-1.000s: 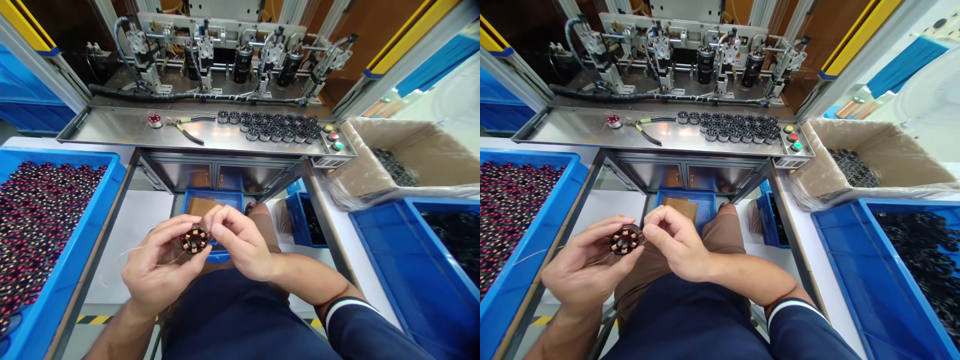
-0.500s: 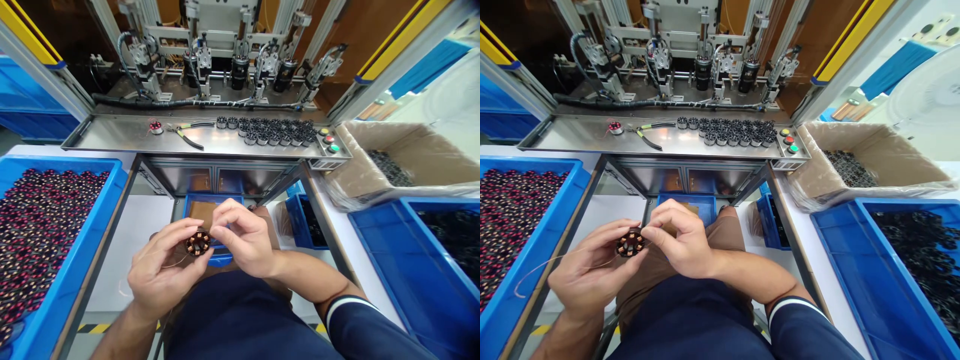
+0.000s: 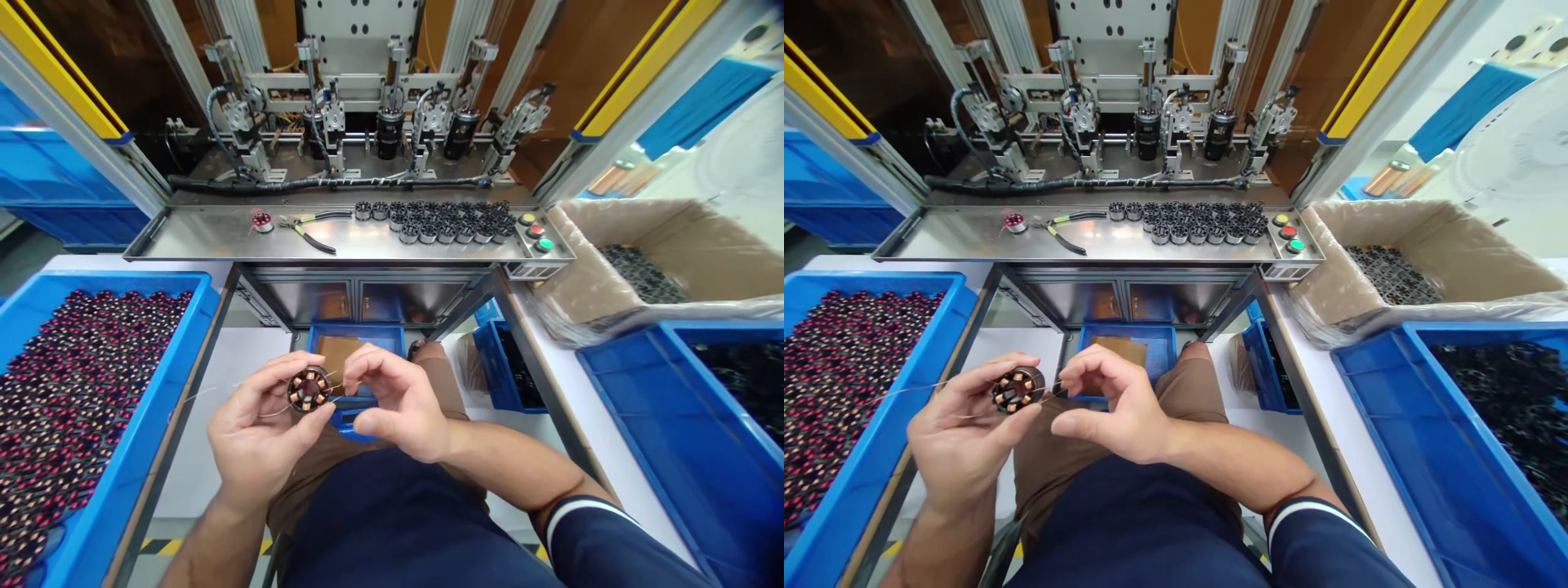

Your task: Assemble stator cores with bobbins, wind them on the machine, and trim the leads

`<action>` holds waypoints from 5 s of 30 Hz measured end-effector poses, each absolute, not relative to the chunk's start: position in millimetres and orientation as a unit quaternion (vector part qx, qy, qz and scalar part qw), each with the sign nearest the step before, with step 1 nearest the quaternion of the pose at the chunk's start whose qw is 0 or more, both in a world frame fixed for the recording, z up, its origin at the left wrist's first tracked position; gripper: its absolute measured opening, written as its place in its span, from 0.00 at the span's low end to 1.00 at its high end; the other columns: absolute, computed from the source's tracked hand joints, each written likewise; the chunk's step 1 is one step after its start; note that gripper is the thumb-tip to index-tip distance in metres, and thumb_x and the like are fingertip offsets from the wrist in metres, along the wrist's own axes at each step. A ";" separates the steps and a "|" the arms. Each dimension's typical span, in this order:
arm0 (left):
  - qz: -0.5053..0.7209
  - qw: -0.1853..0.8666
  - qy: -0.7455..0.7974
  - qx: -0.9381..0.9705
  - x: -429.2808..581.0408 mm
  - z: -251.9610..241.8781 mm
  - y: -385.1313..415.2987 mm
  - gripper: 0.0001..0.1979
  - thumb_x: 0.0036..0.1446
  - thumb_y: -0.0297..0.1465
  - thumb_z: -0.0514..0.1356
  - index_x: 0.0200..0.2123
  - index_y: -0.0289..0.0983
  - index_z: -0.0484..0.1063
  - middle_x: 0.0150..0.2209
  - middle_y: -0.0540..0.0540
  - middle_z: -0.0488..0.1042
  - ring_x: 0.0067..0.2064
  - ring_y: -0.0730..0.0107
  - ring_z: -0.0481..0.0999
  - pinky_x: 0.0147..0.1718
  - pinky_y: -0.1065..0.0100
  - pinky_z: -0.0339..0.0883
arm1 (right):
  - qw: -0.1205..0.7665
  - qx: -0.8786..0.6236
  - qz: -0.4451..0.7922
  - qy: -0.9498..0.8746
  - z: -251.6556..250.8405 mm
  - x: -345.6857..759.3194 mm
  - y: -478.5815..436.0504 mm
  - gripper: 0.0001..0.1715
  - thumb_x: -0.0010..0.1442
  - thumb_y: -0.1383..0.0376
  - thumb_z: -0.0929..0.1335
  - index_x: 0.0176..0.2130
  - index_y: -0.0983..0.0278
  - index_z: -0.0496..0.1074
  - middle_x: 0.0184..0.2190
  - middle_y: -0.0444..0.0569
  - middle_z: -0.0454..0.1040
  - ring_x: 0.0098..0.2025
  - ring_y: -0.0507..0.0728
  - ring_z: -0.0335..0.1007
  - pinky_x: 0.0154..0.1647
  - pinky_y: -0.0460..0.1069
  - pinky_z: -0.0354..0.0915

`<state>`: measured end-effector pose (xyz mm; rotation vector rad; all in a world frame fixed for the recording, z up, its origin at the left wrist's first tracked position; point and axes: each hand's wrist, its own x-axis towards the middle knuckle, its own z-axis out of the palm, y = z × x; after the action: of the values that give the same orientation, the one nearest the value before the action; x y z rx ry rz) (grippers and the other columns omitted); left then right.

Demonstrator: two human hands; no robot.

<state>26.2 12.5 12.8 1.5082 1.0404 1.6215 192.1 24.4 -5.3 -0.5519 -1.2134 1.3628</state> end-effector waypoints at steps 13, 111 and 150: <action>0.590 0.345 0.397 0.612 24.6 12.3 7.6 0.24 0.45 0.18 0.72 0.46 0.39 0.78 0.45 0.43 0.82 0.46 0.61 0.82 0.44 0.66 0.80 | 0.592 -0.283 0.533 -0.534 8.0 190.4 21.5 0.11 0.60 0.60 0.73 0.31 0.63 0.73 0.27 0.46 0.71 0.31 0.52 0.67 0.33 0.49 0.66; 0.508 0.647 0.254 0.509 30.6 5.6 14.3 0.19 0.61 0.44 0.60 0.52 0.45 0.70 0.37 0.44 0.77 0.31 0.66 0.79 0.26 0.68 0.75 | 0.623 -0.324 0.179 -0.689 16.1 203.1 26.2 0.05 0.65 0.71 0.67 0.35 0.65 0.73 0.29 0.49 0.73 0.31 0.52 0.70 0.30 0.47 0.70; 0.593 0.419 0.339 0.598 37.4 7.1 7.3 0.26 0.48 0.15 0.68 0.49 0.40 0.70 0.48 0.44 0.78 0.45 0.65 0.82 0.43 0.67 0.79 | 0.585 -0.311 0.541 -0.518 8.1 199.9 26.6 0.15 0.63 0.60 0.71 0.29 0.66 0.70 0.27 0.43 0.68 0.24 0.47 0.65 0.24 0.44 0.66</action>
<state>37.4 7.3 7.1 1.5005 0.8508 1.4860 199.9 26.6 8.1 -0.7253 -1.2090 1.2616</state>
